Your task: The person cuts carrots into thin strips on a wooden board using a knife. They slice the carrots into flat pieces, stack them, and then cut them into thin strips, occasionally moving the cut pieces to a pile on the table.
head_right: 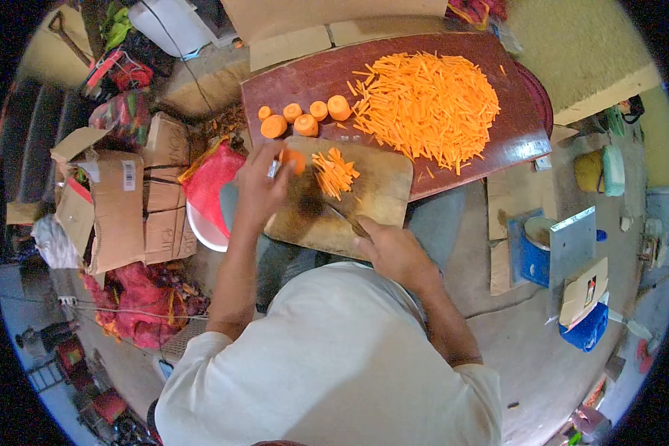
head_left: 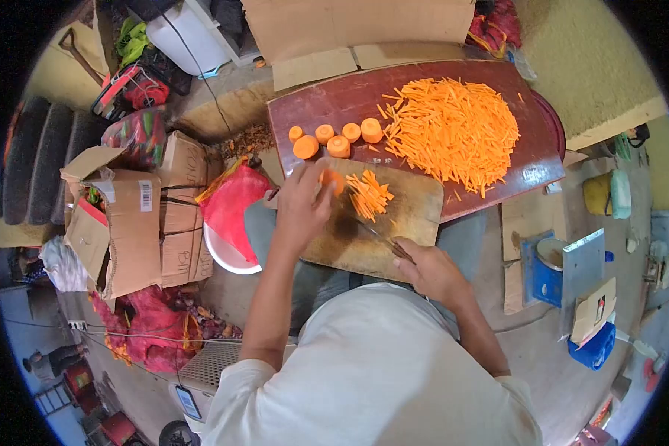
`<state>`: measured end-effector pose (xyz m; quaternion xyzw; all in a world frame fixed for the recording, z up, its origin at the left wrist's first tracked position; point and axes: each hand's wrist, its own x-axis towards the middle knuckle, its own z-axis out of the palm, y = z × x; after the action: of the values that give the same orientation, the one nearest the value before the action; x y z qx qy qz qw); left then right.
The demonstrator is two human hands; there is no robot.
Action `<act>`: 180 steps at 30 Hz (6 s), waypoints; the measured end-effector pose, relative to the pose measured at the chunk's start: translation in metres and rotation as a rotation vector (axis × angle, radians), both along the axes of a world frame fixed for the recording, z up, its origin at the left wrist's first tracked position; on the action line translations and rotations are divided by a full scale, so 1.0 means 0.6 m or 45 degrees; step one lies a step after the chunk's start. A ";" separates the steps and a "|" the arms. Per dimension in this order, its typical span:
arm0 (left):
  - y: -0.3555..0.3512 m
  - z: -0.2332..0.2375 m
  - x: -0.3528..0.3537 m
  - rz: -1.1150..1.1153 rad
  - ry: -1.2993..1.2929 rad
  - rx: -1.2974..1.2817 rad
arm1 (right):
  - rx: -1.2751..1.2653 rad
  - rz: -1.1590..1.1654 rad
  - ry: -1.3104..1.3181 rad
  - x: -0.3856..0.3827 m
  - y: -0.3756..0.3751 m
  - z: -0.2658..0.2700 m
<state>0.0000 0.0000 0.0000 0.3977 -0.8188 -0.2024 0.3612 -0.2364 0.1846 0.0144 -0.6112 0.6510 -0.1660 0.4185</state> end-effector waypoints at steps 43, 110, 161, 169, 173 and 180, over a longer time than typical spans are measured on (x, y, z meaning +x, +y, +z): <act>0.105 -0.137 0.000 -0.195 -0.088 -0.125 | 0.020 -0.095 -0.284 0.012 -0.035 0.058; 0.109 -0.150 -0.002 -0.054 0.144 -0.266 | -0.173 0.042 -0.427 0.059 -0.150 -0.051; 0.107 -0.148 0.010 -0.083 0.142 -0.286 | -0.255 0.024 -0.300 0.062 -0.098 -0.039; 0.108 -0.131 0.010 -0.049 0.150 -0.274 | -0.037 -0.044 -0.330 0.046 -0.098 0.008; 0.107 -0.134 0.006 -0.046 0.157 -0.290 | -0.071 -0.038 -0.298 0.035 -0.089 0.044; 0.107 -0.140 0.016 -0.072 0.129 -0.299 | 0.008 0.016 -0.244 0.033 -0.089 0.039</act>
<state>0.0094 0.0641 -0.0841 0.3189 -0.8284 -0.1350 0.4402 -0.2166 0.1314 0.0377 -0.5951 0.6047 -0.2191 0.4819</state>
